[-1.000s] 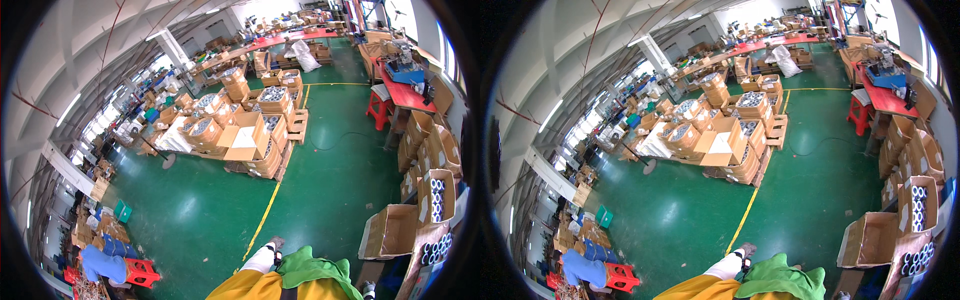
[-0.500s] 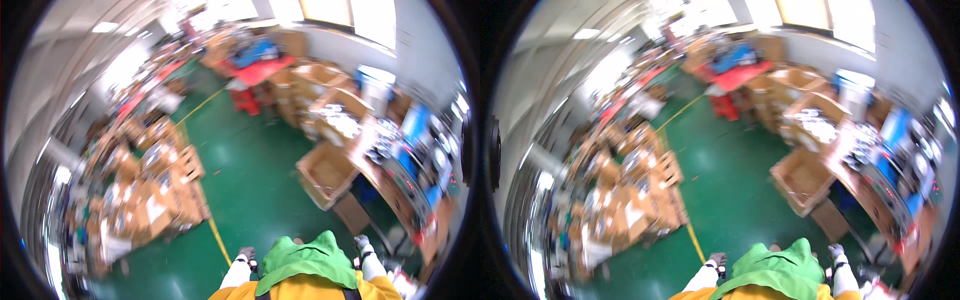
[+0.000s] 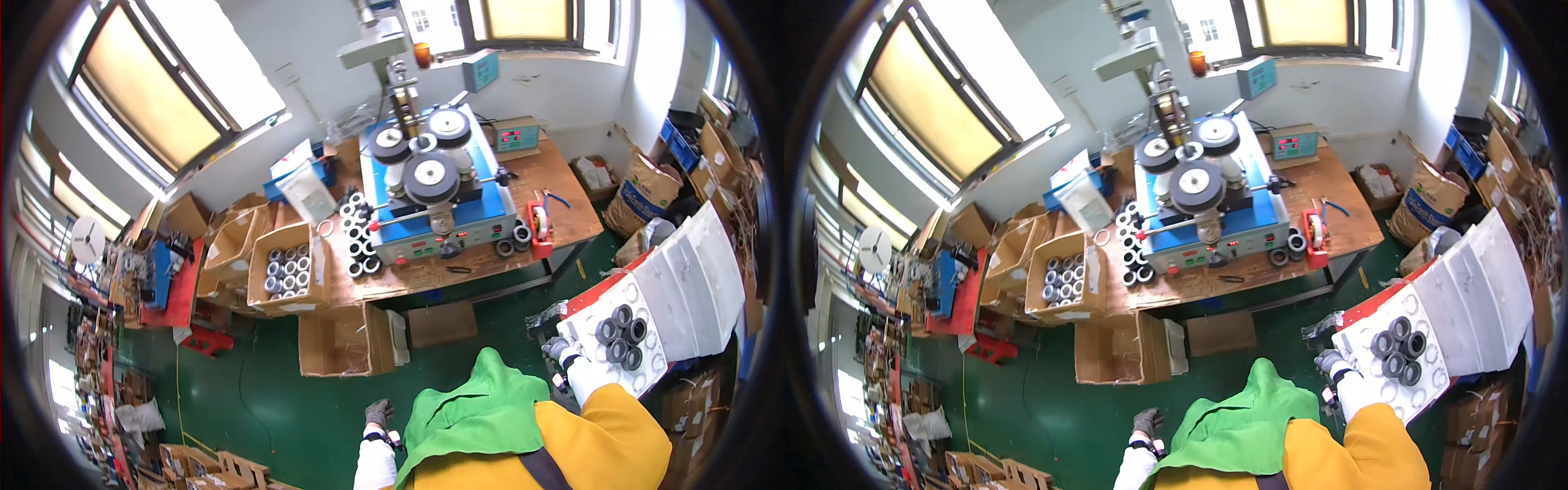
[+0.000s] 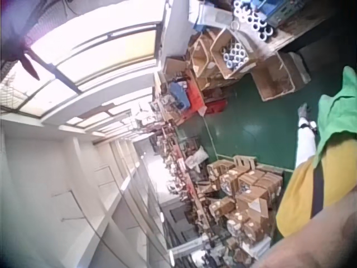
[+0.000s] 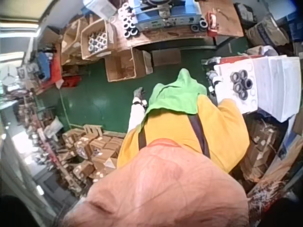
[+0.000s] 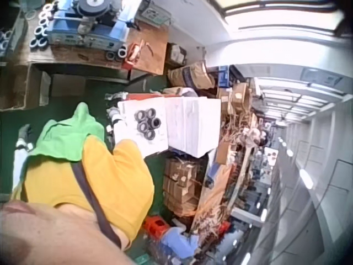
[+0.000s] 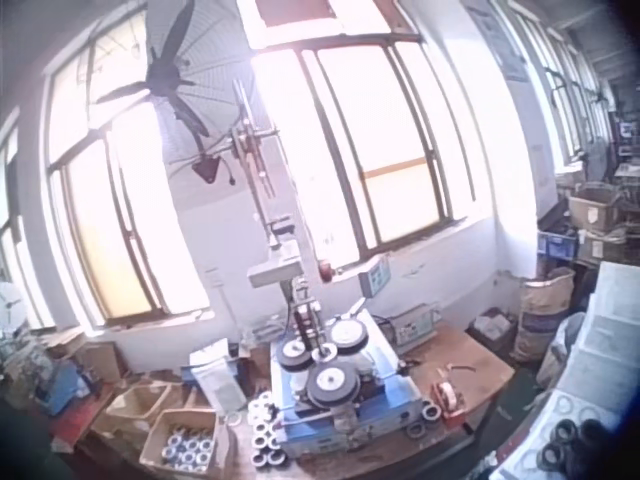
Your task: Operating a specialized machine to assemble or finish circular metal components.
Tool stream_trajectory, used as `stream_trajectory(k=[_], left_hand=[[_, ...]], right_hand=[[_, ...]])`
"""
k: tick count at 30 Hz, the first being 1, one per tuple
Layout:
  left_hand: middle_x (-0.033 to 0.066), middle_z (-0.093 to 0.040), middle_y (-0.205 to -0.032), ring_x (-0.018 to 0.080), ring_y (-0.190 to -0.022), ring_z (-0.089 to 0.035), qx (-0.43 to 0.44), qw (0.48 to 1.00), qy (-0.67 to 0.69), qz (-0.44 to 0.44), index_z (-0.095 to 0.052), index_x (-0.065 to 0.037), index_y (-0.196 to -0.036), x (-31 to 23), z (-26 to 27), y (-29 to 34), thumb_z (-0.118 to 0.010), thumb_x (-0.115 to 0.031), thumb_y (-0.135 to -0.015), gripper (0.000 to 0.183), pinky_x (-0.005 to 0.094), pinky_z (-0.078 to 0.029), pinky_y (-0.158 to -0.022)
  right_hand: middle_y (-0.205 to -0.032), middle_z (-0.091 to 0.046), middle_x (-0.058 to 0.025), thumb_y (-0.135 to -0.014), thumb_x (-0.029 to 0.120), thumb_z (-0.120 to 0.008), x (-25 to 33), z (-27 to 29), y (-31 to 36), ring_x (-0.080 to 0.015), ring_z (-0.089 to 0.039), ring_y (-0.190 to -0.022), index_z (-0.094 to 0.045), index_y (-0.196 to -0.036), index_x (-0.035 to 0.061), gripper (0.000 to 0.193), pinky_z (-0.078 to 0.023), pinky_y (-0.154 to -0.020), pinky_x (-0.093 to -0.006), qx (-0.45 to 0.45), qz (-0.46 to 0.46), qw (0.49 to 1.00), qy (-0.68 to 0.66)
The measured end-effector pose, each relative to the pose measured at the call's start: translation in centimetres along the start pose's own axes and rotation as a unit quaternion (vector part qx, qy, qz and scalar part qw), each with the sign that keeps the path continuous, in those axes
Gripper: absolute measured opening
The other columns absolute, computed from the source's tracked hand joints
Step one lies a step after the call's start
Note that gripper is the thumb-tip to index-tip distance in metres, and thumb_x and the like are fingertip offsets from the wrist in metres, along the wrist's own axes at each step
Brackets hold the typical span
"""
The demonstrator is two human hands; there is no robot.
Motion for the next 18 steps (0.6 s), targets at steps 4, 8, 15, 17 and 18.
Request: stream_trajectory(k=[4, 8, 15, 17, 18], left_hand=[[0.0076, -0.059, -0.081, 0.0191, -0.063, -0.059, 0.052, 0.997, -0.056, 0.000, -0.056, -0.003, -0.092, -2.1, -3.2, -1.7, -0.058, -0.014, -0.073, 0.022, 0.0287, -0.048, -0.052], [0.0073, -0.059, -0.080, 0.0188, -0.062, -0.058, 0.063, 0.992, -0.107, 0.002, -0.057, -0.004, -0.089, -3.9, -3.7, -3.6, -0.059, -0.014, -0.072, 0.019, 0.0277, -0.048, -0.049], [0.0109, -0.057, -0.088, 0.0260, -0.073, -0.057, 0.016, 0.996, -0.074, 0.054, -0.053, -0.002, -0.095, -7.8, -2.5, -7.3, -0.058, -0.015, -0.074, 0.025, 0.0354, -0.046, -0.056], [0.0097, -0.057, -0.085, 0.0251, -0.068, -0.056, 0.037, 0.996, -0.042, 0.072, -0.053, -0.003, -0.093, -9.0, -3.2, -8.4, -0.057, -0.015, -0.074, 0.023, 0.0350, -0.045, -0.056], [0.0101, -0.057, -0.085, 0.0252, -0.070, -0.056, 0.046, 0.996, -0.028, 0.077, -0.053, -0.002, -0.094, -10.1, -4.0, -8.3, -0.057, -0.015, -0.074, 0.024, 0.0358, -0.045, -0.058]], right_hand=[[-0.067, -0.060, -0.0051, -0.080, 0.021, -0.050, -0.3, 1.4, 0.7, -0.0141, -0.055, -0.049, -0.052, -0.086, 0.0066, 0.016, -0.042, -0.043, -0.0277, 0.023, 0.015, 0.997, -0.075], [-0.067, -0.060, -0.0053, -0.080, 0.021, -0.050, -0.7, 1.6, 0.3, -0.0132, -0.055, -0.049, -0.052, -0.085, 0.0066, 0.015, -0.043, -0.040, -0.0263, -0.002, 0.005, 0.991, -0.136], [-0.065, -0.060, -0.0048, -0.080, 0.019, -0.051, 0.9, 1.5, 1.1, -0.0121, -0.054, -0.047, -0.051, -0.084, 0.0063, 0.014, -0.041, -0.038, -0.0252, -0.006, 0.003, 0.980, -0.196], [-0.065, -0.060, -0.0050, -0.080, 0.019, -0.051, 0.9, 1.6, 0.8, -0.0125, -0.054, -0.047, -0.051, -0.084, 0.0062, 0.014, -0.042, -0.038, -0.0251, -0.021, -0.012, 0.981, -0.192], [-0.065, -0.060, -0.0050, -0.080, 0.019, -0.051, 0.8, 1.5, 0.4, -0.0125, -0.054, -0.047, -0.051, -0.084, 0.0062, 0.014, -0.042, -0.038, -0.0251, -0.024, -0.015, 0.981, -0.192]])
Point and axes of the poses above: each hand's wrist, its own y-axis away from the middle knuckle, its own z-axis out of the back of the hand, x = y × z, the point moved 1 cm from there along -y, towards the middle knuckle
